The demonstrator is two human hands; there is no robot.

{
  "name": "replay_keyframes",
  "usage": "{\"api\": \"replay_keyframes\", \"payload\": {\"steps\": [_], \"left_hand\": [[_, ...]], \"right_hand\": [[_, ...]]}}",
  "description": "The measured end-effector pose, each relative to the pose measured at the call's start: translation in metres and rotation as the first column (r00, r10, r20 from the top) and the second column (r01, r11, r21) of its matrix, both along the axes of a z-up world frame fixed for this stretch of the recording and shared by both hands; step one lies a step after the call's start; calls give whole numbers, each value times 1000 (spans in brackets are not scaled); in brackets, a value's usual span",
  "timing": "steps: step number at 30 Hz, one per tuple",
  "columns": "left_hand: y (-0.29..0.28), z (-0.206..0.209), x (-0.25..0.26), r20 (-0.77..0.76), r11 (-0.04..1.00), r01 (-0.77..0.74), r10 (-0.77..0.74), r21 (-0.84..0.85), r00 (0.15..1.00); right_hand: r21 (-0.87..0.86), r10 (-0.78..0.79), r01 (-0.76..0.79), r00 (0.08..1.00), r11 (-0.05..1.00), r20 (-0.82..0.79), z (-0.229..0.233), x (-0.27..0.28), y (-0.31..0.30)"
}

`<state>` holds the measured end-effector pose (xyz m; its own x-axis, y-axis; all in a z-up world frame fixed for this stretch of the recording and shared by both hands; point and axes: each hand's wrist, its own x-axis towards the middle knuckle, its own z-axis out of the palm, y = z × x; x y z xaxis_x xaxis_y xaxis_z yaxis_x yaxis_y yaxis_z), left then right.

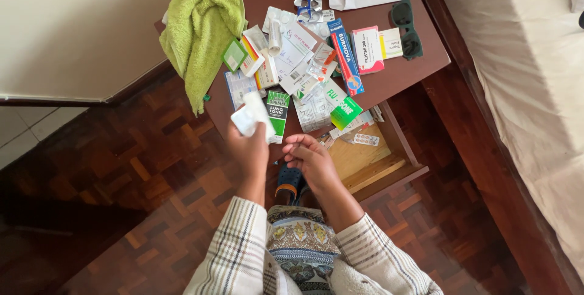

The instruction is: Organizing various pharmaceutical medications and items in a nightstand drawer.

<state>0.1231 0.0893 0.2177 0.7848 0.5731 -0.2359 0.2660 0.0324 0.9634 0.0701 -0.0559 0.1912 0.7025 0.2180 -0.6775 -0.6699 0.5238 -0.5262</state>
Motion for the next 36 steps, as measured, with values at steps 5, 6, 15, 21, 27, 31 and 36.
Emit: {"api": "replay_keyframes", "payload": {"steps": [5, 6, 15, 21, 27, 31, 36], "left_hand": [[-29, -24, 41, 26, 979, 167, -165, -121, 986], [-34, -29, 50, 35, 966, 175, -172, -190, 985], [-53, -34, 80, 133, 918, 368, -387, 152, 912], [-54, -28, 66, 130, 847, 459, -504, 268, 854], [-60, -28, 59, 143, 848, 430, -489, 310, 861], [-71, -8, 42, 184, 802, 375, -502, 464, 845], [-96, 22, -1, 210, 532, 638, -833, 557, 511]], "right_hand": [[58, -132, 130, 991, 990, 27, 3, 13, -24], [27, -129, 128, 991, 991, 30, 5, 16, -30], [-14, -177, 178, 983, 984, 45, 1, 23, -68], [-26, -187, 189, 981, 982, 44, -5, 22, -78], [-34, -201, 202, 979, 979, 23, -25, 11, -83], [-65, -186, 186, 982, 980, -1, -65, -16, -89], [-357, 4, -23, 998, 934, -55, -152, -55, -113]]}}
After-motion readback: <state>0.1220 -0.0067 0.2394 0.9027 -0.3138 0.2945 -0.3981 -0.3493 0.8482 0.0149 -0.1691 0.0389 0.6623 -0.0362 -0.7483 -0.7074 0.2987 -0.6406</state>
